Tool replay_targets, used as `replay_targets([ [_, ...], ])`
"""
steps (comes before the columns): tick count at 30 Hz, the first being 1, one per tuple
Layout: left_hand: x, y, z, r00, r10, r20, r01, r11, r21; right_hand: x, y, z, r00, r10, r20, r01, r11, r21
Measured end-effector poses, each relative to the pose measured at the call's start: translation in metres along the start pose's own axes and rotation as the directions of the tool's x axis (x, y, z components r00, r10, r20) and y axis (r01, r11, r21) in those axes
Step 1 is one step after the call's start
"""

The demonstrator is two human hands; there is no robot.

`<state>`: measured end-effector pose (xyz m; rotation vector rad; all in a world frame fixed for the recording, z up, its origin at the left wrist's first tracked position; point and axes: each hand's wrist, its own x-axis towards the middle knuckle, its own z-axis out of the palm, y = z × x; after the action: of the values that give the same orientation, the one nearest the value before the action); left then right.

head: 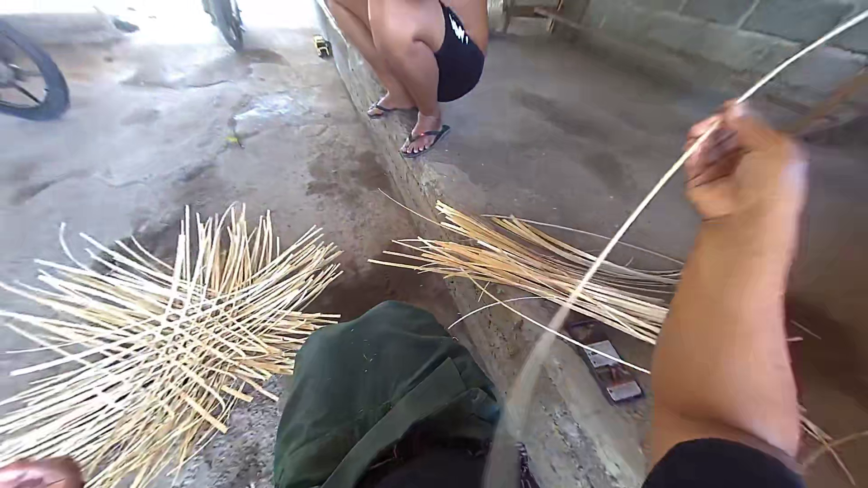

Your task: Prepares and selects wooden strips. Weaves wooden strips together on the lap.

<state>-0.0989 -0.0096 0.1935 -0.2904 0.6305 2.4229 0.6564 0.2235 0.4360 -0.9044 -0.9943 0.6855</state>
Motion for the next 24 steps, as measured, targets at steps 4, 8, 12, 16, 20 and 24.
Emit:
replay_targets([
  [4,-0.021,-0.045,0.002,0.903,-0.275,0.330,0.286,0.958,0.014,-0.062,0.080,0.061,0.893,0.389,0.227,-0.429,0.888,0.168],
  [8,-0.084,-0.113,0.027,0.557,-0.548,0.625,0.480,0.826,0.296,-0.191,0.131,0.156,0.449,0.700,0.555,-0.794,0.598,-0.113],
  [12,-0.126,-0.138,0.040,0.413,-0.849,0.329,0.116,0.407,0.906,-0.298,0.161,0.207,0.086,0.740,0.667,-0.820,0.433,-0.374],
  [16,-0.118,-0.148,0.012,0.489,-0.862,0.135,-0.015,0.146,0.989,-0.335,0.185,0.223,-0.001,0.749,0.662,-0.672,0.490,-0.556],
  [20,-0.111,-0.151,-0.016,0.562,-0.824,0.073,0.037,0.113,0.993,-0.340,0.209,0.225,-0.035,0.775,0.631,-0.516,0.527,-0.675],
  [24,-0.104,-0.157,-0.014,0.566,-0.823,0.057,0.079,0.122,0.989,-0.335,0.213,0.231,0.036,0.793,0.608,-0.488,0.545,-0.682],
])
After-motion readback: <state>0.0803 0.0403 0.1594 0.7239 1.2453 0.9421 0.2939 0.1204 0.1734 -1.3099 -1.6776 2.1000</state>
